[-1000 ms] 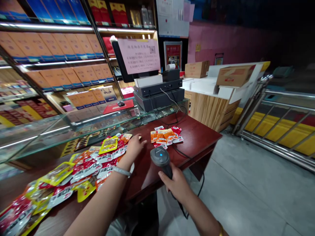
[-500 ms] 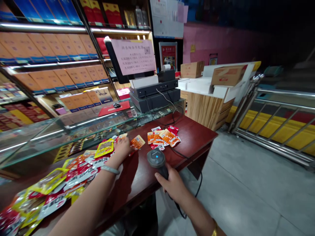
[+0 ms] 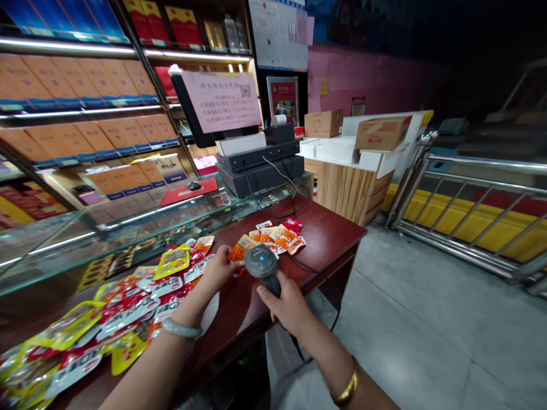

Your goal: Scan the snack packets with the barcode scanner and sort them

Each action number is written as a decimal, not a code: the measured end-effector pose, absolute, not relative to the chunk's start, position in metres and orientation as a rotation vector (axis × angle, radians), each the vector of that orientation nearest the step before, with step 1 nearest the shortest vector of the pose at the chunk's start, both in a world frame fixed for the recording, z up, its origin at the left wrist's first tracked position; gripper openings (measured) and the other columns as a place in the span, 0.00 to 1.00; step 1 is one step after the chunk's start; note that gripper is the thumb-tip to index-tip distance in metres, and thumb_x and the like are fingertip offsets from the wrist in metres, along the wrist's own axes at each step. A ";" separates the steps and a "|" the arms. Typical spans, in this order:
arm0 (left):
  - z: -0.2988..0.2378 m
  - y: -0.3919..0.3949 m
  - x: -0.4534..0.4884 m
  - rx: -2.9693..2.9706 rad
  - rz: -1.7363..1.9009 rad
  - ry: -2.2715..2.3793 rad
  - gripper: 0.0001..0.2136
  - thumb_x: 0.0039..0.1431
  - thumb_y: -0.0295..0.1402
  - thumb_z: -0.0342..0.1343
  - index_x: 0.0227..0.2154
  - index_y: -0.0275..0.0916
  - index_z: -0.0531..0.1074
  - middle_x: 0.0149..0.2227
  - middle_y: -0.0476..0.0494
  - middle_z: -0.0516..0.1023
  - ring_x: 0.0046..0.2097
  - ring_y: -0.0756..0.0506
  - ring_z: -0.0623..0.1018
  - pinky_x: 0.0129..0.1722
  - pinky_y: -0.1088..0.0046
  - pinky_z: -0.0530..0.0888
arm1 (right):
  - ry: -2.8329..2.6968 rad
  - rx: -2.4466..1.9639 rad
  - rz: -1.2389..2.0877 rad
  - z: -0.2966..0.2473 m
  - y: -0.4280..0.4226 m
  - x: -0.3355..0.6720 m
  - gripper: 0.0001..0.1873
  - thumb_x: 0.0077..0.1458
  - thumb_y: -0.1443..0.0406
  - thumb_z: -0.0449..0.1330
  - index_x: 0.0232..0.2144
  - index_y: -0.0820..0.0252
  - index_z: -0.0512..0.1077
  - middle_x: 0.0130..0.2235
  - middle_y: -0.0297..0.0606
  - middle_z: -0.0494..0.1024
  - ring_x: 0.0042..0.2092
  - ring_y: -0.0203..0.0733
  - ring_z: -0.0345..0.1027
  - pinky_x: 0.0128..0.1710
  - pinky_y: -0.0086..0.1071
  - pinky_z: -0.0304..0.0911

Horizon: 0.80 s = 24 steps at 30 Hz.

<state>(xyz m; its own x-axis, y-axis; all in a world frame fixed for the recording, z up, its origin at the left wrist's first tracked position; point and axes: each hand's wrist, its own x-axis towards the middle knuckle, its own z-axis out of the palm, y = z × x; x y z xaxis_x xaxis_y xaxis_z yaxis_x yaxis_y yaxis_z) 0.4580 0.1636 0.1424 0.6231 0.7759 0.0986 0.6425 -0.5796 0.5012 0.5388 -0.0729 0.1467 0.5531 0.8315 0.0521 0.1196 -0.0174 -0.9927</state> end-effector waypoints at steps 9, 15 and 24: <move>0.135 0.162 0.477 2.089 0.483 1.070 0.19 0.52 0.39 0.70 0.39 0.41 0.68 0.34 0.45 0.82 0.38 0.41 0.83 0.36 0.70 0.74 | -0.833 -1.485 0.690 0.132 -0.070 0.541 0.19 0.60 0.49 0.61 0.40 0.57 0.69 0.16 0.18 0.63 0.15 0.34 0.59 0.18 0.27 0.57; 0.138 0.163 0.536 1.862 0.570 0.909 0.21 0.59 0.39 0.68 0.49 0.35 0.70 0.40 0.37 0.84 0.40 0.42 0.84 0.42 0.66 0.78 | -0.795 -1.496 0.699 0.121 -0.071 0.546 0.19 0.61 0.48 0.60 0.41 0.56 0.67 0.15 0.17 0.62 0.15 0.35 0.58 0.18 0.27 0.56; 0.150 0.238 0.457 2.792 0.281 1.441 0.31 0.65 0.48 0.59 0.60 0.26 0.69 0.61 0.16 0.73 0.68 0.26 0.69 0.66 0.47 0.63 | -0.766 -1.567 0.725 0.115 -0.078 0.551 0.20 0.57 0.46 0.59 0.38 0.55 0.66 0.15 0.18 0.63 0.16 0.35 0.58 0.20 0.28 0.57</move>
<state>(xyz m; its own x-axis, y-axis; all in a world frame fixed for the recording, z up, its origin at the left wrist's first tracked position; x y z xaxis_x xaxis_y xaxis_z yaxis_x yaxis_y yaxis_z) 0.4569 0.2379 0.1498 0.5665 0.8077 0.1637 0.8099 -0.5823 0.0703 0.5512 -0.0775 0.1149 0.5909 0.8061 -0.0324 0.0773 -0.0965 -0.9923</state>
